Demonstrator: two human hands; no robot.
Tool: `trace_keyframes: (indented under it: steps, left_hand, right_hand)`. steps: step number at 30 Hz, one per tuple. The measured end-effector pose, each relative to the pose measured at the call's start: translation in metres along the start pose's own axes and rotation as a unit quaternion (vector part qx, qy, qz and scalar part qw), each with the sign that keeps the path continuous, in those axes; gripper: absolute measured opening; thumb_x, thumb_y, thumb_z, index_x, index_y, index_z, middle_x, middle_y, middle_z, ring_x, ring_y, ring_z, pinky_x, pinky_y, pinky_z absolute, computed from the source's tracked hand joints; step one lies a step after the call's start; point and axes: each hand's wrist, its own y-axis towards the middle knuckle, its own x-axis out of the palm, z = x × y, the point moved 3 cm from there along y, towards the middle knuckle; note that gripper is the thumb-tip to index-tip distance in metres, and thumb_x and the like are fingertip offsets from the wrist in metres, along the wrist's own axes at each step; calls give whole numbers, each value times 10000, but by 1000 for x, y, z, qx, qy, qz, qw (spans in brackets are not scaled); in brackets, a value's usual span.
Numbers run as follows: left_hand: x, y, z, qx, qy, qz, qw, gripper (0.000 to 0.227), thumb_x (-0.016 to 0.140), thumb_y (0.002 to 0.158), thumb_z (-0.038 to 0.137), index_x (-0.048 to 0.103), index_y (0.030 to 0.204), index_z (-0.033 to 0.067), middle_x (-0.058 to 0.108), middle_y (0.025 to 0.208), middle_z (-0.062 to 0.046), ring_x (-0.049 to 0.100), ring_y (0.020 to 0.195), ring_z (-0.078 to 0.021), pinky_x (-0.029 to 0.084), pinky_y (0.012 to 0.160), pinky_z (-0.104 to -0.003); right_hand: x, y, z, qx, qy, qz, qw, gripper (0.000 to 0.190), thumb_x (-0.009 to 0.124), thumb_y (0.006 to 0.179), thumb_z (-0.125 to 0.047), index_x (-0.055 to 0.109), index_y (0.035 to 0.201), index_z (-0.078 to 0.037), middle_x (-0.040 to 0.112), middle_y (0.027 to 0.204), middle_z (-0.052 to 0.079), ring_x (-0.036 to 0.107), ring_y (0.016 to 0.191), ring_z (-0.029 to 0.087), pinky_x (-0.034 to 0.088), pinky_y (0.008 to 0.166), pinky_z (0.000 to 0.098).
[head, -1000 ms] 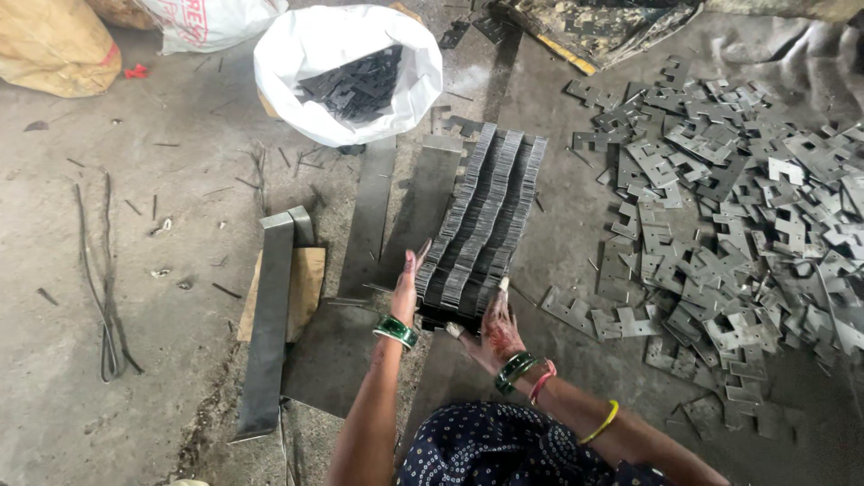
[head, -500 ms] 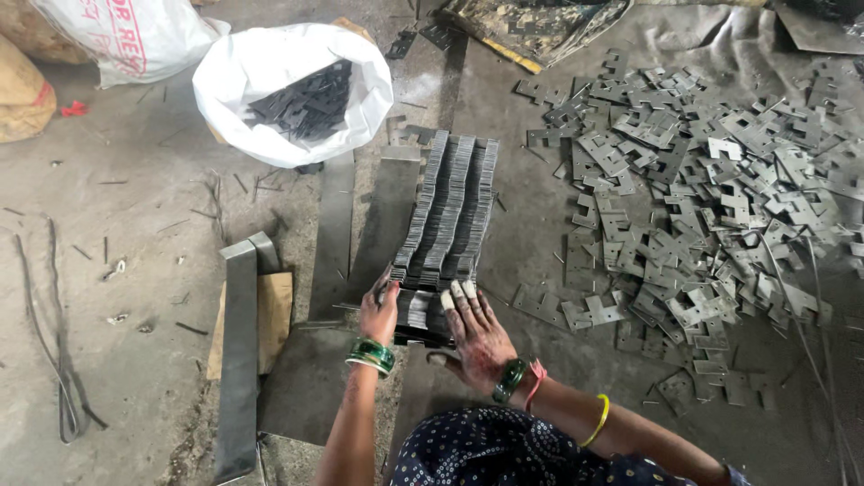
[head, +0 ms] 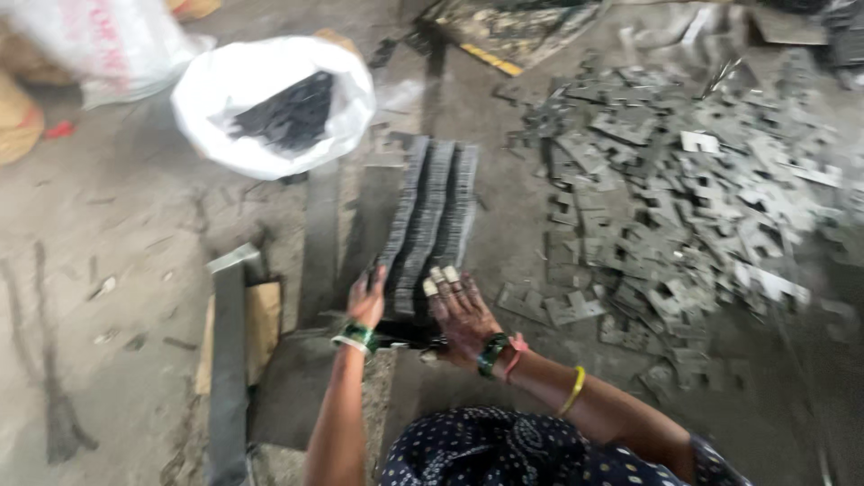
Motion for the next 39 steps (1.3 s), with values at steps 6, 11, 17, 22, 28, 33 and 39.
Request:
trace_keyframes:
  steps: [6, 11, 17, 22, 28, 33, 39]
  left_hand:
    - [-13, -4, 27, 31, -65, -21, 997, 598, 595, 992, 515, 640, 1330, 24, 703, 1302, -225, 629, 1211, -383, 462, 1057, -424]
    - [-37, -33, 123, 24, 194, 144, 970, 605, 646, 1037, 484, 628, 1427, 23, 649, 1294, -290, 619, 1178, -452, 471, 1003, -506]
    - [12, -115, 251, 286, 121, 196, 930, 275, 669, 1082, 105, 671, 1342, 15, 693, 1358, -184, 695, 1239, -363, 559, 1002, -416]
    - [114, -157, 261, 275, 68, 32, 958, 237, 697, 936, 134, 704, 1167, 78, 708, 1274, -124, 702, 1174, -321, 593, 918, -373]
    - [201, -180, 209, 206, 16, -97, 974, 178, 692, 919, 103, 719, 1088, 53, 746, 1157, -122, 736, 1049, -297, 587, 858, -374]
    - [233, -183, 165, 157, 12, -119, 980, 150, 700, 907, 114, 725, 1039, 48, 760, 1092, -114, 752, 1003, -263, 584, 833, -343]
    - [245, -179, 128, 75, 37, -128, 988, 166, 709, 903, 147, 740, 1048, 72, 774, 1016, -80, 780, 914, -211, 598, 785, -319]
  right_hand:
    - [18, -24, 20, -15, 67, 33, 997, 1110, 730, 760, -621, 270, 1569, -18, 226, 1641, 245, 189, 1524, 426, 126, 1227, 568]
    - [94, -104, 113, 73, 7, 17, 997, 890, 636, 926, -608, 314, 1529, -39, 238, 1615, 233, 195, 1509, 441, 158, 1177, 623]
    - [117, -291, 306, 328, -23, 128, 936, 525, 847, 641, -291, 652, 1076, -69, 637, 1111, 172, 608, 1030, 376, 533, 847, 455]
    - [80, -450, 362, 593, -147, 115, 783, 639, 716, 726, -148, 595, 1350, -89, 575, 1358, 167, 604, 1182, 400, 516, 953, 484]
    - [75, -511, 375, 714, -14, -70, 697, 514, 637, 920, -328, 576, 1417, -209, 718, 1275, 128, 628, 1236, 352, 468, 1055, 538]
    - [73, -514, 372, 712, 62, 76, 696, 434, 623, 939, -430, 623, 1338, -259, 783, 1138, 77, 757, 973, 307, 618, 809, 472]
    - [41, -480, 407, 677, 122, 299, 661, 355, 744, 930, -355, 706, 1195, -121, 788, 1069, 107, 735, 920, 242, 601, 795, 423]
